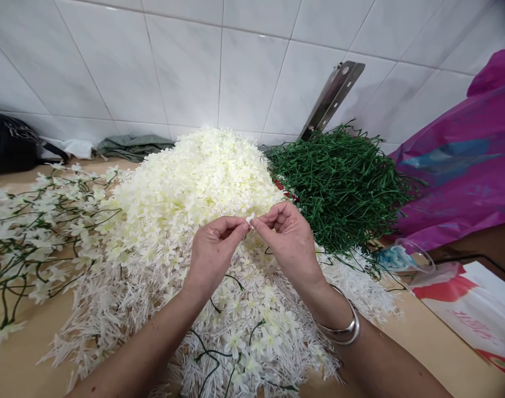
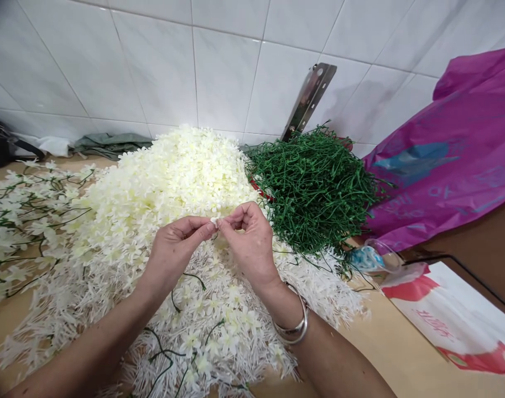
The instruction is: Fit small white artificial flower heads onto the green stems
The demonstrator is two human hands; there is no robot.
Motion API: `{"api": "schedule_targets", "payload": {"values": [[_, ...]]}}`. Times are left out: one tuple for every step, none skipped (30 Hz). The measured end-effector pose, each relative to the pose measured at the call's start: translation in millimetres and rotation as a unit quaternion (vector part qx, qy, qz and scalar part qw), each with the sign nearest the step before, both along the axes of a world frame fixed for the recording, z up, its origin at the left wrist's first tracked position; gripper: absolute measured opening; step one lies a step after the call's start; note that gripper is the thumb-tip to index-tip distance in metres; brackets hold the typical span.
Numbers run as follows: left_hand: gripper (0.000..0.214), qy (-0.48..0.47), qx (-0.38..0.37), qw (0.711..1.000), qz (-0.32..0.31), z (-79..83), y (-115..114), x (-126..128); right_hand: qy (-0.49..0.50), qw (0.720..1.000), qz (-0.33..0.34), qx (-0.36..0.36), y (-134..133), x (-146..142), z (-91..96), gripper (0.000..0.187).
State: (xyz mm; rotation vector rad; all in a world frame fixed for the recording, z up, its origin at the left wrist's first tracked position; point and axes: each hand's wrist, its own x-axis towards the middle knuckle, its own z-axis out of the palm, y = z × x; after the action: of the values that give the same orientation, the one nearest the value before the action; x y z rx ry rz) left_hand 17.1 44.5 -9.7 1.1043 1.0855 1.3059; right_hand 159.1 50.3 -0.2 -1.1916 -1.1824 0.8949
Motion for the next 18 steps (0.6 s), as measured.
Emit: {"api": "schedule_targets", "payload": {"values": [[0.017,0.001,0.002,1.0,0.0,0.4,0.0,-0.1,0.008,1.0,-0.001,-0.002,0.5,0.2,-0.4,0.028],[0.017,-0.001,0.004,1.0,0.001,0.8,0.1,-0.2,0.016,1.0,0.002,-0.004,0.7,0.1,-0.8,0.029],[0.017,-0.005,0.006,1.0,0.005,1.3,0.4,-0.3,0.024,1.0,0.007,-0.006,0.9,-0.2,-1.2,0.03],[0.017,-0.011,0.005,1.0,0.01,1.8,0.8,-0.5,0.031,0.999,0.015,-0.009,1.0,-0.6,-1.8,0.031],[0.017,-0.019,0.001,1.0,0.014,2.3,1.3,-0.8,0.036,0.999,0.02,-0.011,1.0,-1.2,-2.3,0.032],[0.018,-0.032,-0.007,0.999,0.017,2.9,2.0,-1.0,0.04,0.999,0.021,-0.012,0.9,-1.6,-2.8,0.033],[0.02,-0.048,-0.017,0.999,0.018,3.5,2.7,-1.1,0.042,0.999,0.018,-0.011,0.9,-1.9,-3.3,0.033],[0.022,-0.07,-0.031,0.997,0.015,4.0,3.3,-1.1,0.042,0.999,0.013,-0.008,0.9,-1.9,-3.7,0.033],[0.024,-0.093,-0.045,0.995,0.012,4.4,3.7,-0.9,0.038,0.999,0.008,-0.004,0.8,-1.7,-3.9,0.033],[0.027,-0.115,-0.059,0.992,0.007,4.6,4.0,-0.6,0.032,0.999,0.006,0.001,0.8,-1.2,-4.2,0.033],[0.03,-0.133,-0.071,0.989,0.003,4.6,4.0,-0.1,0.025,1.0,0.005,0.005,0.9,-0.5,-4.4,0.032],[0.032,-0.147,-0.082,0.986,0.0,4.5,3.9,0.5,0.02,1.0,0.007,0.007,1.0,0.4,-4.6,0.032],[0.034,-0.157,-0.091,0.983,-0.002,4.2,3.6,1.2,0.018,1.0,0.01,0.006,1.2,1.3,-4.9,0.031],[0.035,-0.164,-0.099,0.982,-0.003,3.7,3.3,1.8,0.018,1.0,0.011,0.003,1.4,2.1,-5.4,0.031],[0.036,-0.168,-0.105,0.98,-0.003,3.1,3.1,2.5,0.019,1.0,0.011,0.0,1.6,2.8,-5.9,0.031],[0.037,-0.169,-0.109,0.979,-0.003,2.6,2.9,3.0,0.019,1.0,0.008,-0.002,1.8,3.2,-6.5,0.031],[0.037,-0.169,-0.111,0.979,-0.003,2.1,2.9,3.4,0.017,1.0,0.005,-0.002,2.0,3.5,-7.1,0.031],[0.037,-0.166,-0.112,0.98,-0.003,1.6,3.0,3.6,0.013,1.0,0.002,0.002,2.1,3.5,-7.7,0.031]]}}
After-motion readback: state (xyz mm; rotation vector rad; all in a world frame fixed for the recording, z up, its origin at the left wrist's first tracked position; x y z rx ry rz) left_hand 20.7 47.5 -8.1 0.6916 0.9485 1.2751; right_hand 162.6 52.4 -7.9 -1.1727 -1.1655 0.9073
